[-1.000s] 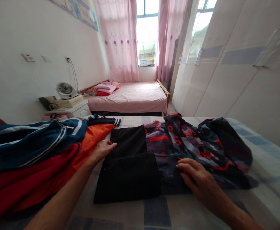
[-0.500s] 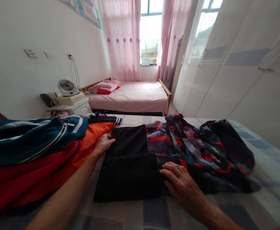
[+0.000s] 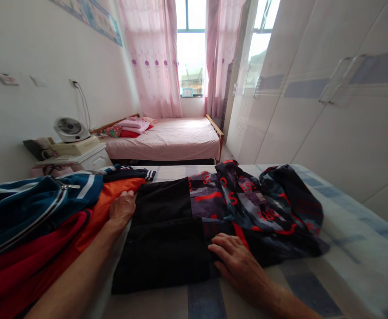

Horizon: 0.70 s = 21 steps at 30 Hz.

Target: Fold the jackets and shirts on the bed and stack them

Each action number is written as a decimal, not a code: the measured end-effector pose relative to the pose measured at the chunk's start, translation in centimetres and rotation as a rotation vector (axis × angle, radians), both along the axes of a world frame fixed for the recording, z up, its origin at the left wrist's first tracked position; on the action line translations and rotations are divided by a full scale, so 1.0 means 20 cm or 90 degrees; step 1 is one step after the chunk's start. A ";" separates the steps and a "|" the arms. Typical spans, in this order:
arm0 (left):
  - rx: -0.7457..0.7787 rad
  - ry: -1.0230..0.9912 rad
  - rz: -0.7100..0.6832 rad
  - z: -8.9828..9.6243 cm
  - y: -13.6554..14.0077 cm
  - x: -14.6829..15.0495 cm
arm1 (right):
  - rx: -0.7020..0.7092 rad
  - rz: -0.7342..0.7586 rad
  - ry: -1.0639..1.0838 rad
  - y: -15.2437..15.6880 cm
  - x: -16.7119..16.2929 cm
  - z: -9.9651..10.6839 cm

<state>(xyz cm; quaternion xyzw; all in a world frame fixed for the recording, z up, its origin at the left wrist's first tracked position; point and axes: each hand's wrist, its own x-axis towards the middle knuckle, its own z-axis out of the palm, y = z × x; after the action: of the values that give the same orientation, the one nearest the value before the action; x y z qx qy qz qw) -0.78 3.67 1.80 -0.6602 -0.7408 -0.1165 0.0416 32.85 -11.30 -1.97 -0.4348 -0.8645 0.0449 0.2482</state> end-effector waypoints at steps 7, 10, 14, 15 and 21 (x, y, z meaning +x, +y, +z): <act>0.094 0.054 -0.496 -0.14 -0.41 0.26 | -0.087 0.043 -0.090 0.02 -0.01 0.01; 0.073 0.092 -0.496 -0.28 -0.49 0.25 | -0.151 0.072 -0.087 0.02 -0.02 0.02; 0.060 0.086 -0.427 -0.30 -0.45 0.18 | -0.089 0.049 -0.066 0.03 0.05 0.09; 0.057 0.071 -0.403 -0.28 -0.44 0.16 | -0.048 0.010 -0.059 0.03 0.10 0.11; -0.043 -0.119 -0.240 -0.11 -0.41 0.03 | 0.111 -0.418 -0.083 0.05 0.55 0.20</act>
<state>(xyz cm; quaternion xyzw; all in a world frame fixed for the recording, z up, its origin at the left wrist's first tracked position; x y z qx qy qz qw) -0.22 -4.57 -0.36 -0.7747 -0.6081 -0.1580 -0.0718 43.79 -10.32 1.95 -0.6692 -0.6930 -0.1392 0.2293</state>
